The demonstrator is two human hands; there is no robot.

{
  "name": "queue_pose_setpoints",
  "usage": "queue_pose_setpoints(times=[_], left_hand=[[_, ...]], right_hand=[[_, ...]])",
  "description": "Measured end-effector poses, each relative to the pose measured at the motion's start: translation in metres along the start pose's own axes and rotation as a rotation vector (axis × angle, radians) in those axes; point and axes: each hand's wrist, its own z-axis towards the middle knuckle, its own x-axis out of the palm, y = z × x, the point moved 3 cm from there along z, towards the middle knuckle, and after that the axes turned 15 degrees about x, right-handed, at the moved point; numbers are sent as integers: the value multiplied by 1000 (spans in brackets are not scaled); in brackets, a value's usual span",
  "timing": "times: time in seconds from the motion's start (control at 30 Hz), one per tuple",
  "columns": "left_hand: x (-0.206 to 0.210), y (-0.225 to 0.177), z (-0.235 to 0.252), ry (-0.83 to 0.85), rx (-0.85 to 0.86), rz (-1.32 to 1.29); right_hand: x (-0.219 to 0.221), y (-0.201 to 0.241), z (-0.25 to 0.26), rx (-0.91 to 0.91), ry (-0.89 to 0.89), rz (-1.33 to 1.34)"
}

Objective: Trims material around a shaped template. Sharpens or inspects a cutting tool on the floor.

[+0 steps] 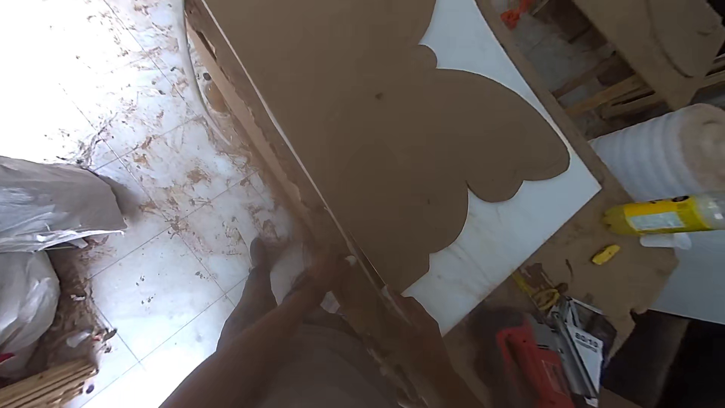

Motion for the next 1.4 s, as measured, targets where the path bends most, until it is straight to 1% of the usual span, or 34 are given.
queue_pose_setpoints(times=[0.1, 0.2, 0.33, 0.4, 0.5, 0.57, 0.73, 0.8, 0.9, 1.1, 1.27, 1.33, 1.4], left_hand=[[1, 9, 1, -62, -13, -124], [5, 10, 2, -49, -12, -130], [9, 13, 9, -100, -44, -157], [10, 13, 10, -125, -54, -190], [9, 14, 9, -161, -42, -220], [10, 13, 7, -176, -46, -201], [9, 11, 8, -194, -56, -179], [10, 14, 6, -198, -68, -221], [10, 16, 9, -197, -46, -284], [9, 16, 11, -194, -50, -272], [4, 14, 7, -193, -47, -219], [2, 15, 5, -190, -63, -199], [5, 14, 4, -185, -75, -197]], right_hand=[[-3, -4, -8, -13, 5, 2], [-4, -11, -17, -2, 8, -27], [-4, -20, -26, 16, -13, -76], [-3, -17, -29, 29, -19, -90], [3, -5, -20, 32, -33, -132], [4, -4, -16, 8, -50, -160], [-11, -30, -45, 64, -18, -209], [-6, -27, -44, 58, -20, -198], [4, -17, -29, 49, -38, -189], [-16, -49, -63, 86, -24, -235], [1, -34, -39, 94, -5, -217], [-1, -45, -49, 113, -7, -235], [-15, -73, -80, 147, 1, -242]])
